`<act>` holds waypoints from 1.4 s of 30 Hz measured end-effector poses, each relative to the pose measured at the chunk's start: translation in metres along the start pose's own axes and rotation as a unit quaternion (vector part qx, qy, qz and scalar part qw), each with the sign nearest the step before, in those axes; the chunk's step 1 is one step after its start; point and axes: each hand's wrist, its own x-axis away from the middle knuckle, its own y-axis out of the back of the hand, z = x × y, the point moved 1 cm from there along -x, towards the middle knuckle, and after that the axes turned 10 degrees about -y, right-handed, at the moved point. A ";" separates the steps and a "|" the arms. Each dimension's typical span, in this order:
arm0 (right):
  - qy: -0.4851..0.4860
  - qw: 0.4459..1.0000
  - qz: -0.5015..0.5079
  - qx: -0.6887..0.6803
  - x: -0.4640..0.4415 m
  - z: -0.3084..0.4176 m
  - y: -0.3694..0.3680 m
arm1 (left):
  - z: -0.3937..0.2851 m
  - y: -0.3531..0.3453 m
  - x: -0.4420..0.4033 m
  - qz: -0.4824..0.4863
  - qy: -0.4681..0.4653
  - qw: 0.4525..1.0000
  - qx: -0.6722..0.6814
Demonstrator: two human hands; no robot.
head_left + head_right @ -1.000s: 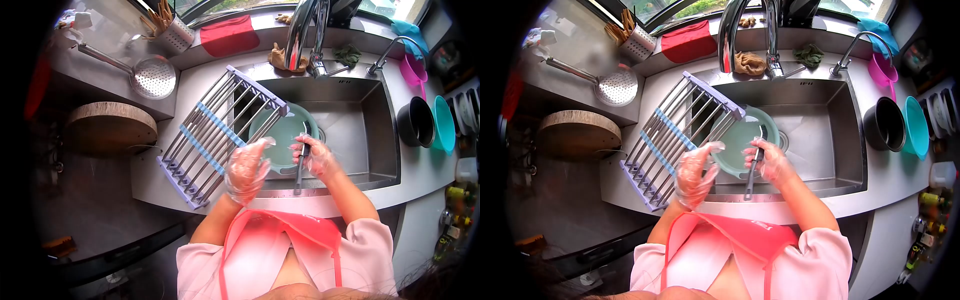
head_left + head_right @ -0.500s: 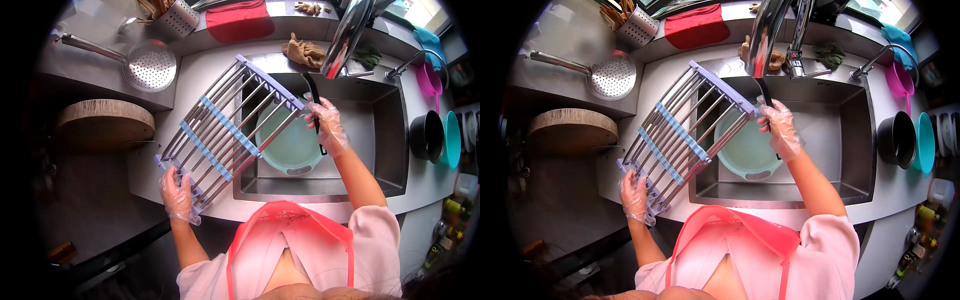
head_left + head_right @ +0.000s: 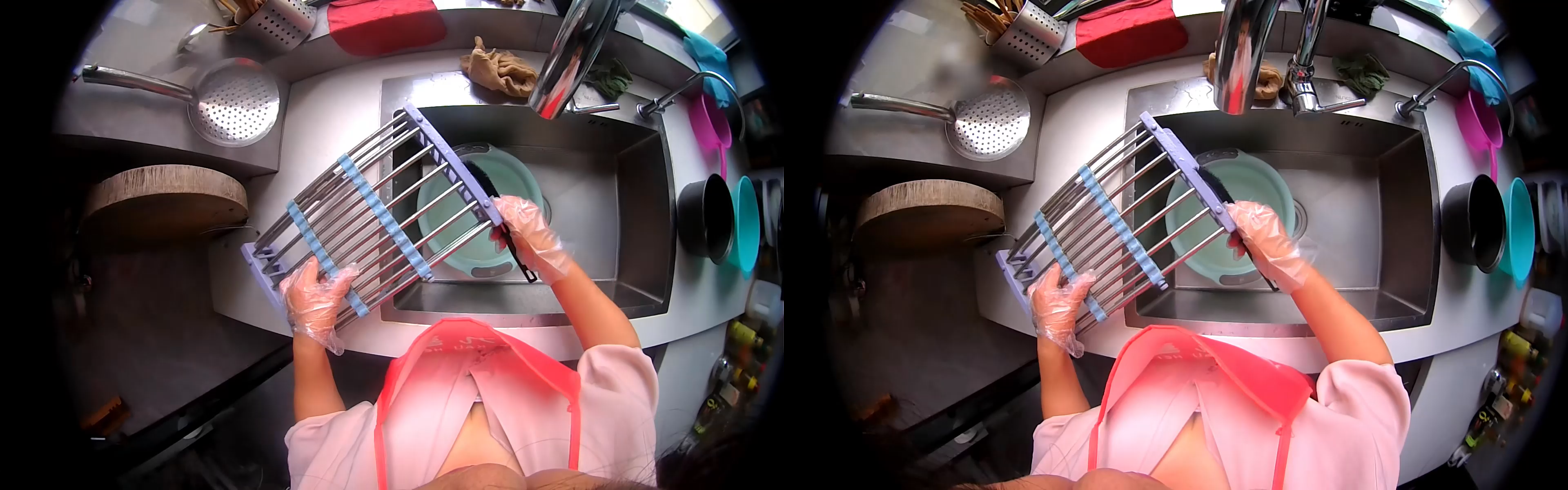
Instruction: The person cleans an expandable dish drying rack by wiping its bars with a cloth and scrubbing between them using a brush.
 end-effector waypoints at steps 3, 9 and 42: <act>-0.020 0.998 0.011 0.052 0.009 -0.008 0.009 | -0.010 0.010 -0.006 -0.043 -0.066 0.992 -0.103; -0.095 0.953 -0.132 0.257 -0.040 -0.045 0.063 | -0.035 0.027 -0.019 -0.017 -0.101 0.981 -0.166; -0.052 0.642 -0.007 0.765 0.014 0.001 0.060 | -0.105 -0.048 -0.100 0.215 -0.200 0.917 -0.272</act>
